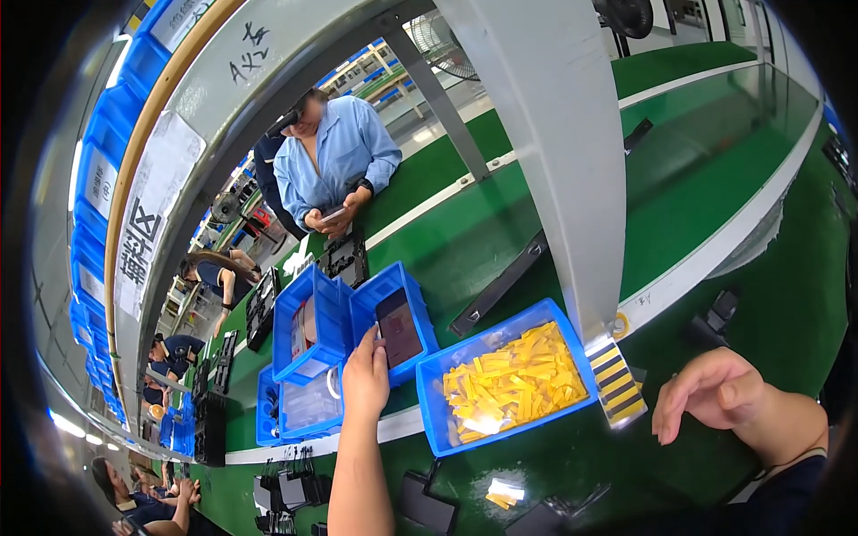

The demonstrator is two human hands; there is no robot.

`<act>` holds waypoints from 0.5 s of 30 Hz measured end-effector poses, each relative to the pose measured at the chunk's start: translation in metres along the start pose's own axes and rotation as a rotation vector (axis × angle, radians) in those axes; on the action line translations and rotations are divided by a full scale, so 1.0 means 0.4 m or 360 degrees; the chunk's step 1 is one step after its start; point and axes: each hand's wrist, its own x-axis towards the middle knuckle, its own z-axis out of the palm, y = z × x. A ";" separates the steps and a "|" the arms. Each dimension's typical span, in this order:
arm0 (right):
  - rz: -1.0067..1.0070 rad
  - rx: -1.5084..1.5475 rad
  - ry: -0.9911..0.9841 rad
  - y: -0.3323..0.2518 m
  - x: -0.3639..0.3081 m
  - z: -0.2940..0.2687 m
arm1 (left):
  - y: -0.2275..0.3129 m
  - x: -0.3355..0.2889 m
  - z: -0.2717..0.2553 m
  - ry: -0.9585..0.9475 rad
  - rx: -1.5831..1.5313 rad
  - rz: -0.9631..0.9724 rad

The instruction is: Assembling small electronic components and applying stickers at a factory workbench.

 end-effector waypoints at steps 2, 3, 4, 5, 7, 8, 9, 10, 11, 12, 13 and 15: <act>0.0026 -0.0054 0.0024 0.002 -0.001 -0.003 | -0.009 0.020 0.006 -0.0026 0.0050 -0.0001; 0.0025 -0.0052 0.0027 0.003 0.001 -0.006 | 0.001 0.026 0.001 -0.0111 0.0046 -0.0090; 0.0048 -0.0071 0.0046 0.005 0.002 -0.009 | -0.006 0.030 0.006 -0.0115 0.0047 -0.0089; 0.0071 -0.0090 0.0061 0.006 0.003 -0.010 | -0.019 0.034 0.011 -0.0120 0.0079 -0.0060; 0.0053 -0.0114 0.0093 0.011 0.005 -0.010 | -0.029 0.037 0.013 -0.0128 0.0114 -0.0032; 0.0036 -0.0144 0.0129 0.012 0.005 -0.010 | -0.029 0.039 0.015 -0.0119 0.0109 -0.0026; 0.0036 -0.0143 0.0130 0.013 0.006 -0.010 | -0.029 0.040 0.017 -0.0110 0.0105 -0.0020; 0.0051 -0.0149 0.0126 0.013 0.006 -0.011 | -0.027 0.036 0.016 -0.0112 0.0106 -0.0021; 0.0064 -0.0156 0.0123 0.012 0.006 -0.012 | -0.020 0.027 0.014 -0.0096 0.0122 0.0002; 0.0064 -0.0153 0.0124 0.010 0.006 -0.013 | -0.011 0.017 0.011 -0.0080 0.0140 0.0024; 0.0093 -0.0122 0.0097 0.008 0.006 -0.014 | 0.001 0.004 0.004 -0.0081 0.0142 0.0023; 0.0121 -0.0094 0.0080 0.004 0.004 -0.015 | 0.031 -0.026 -0.007 -0.0143 -0.0010 -0.0130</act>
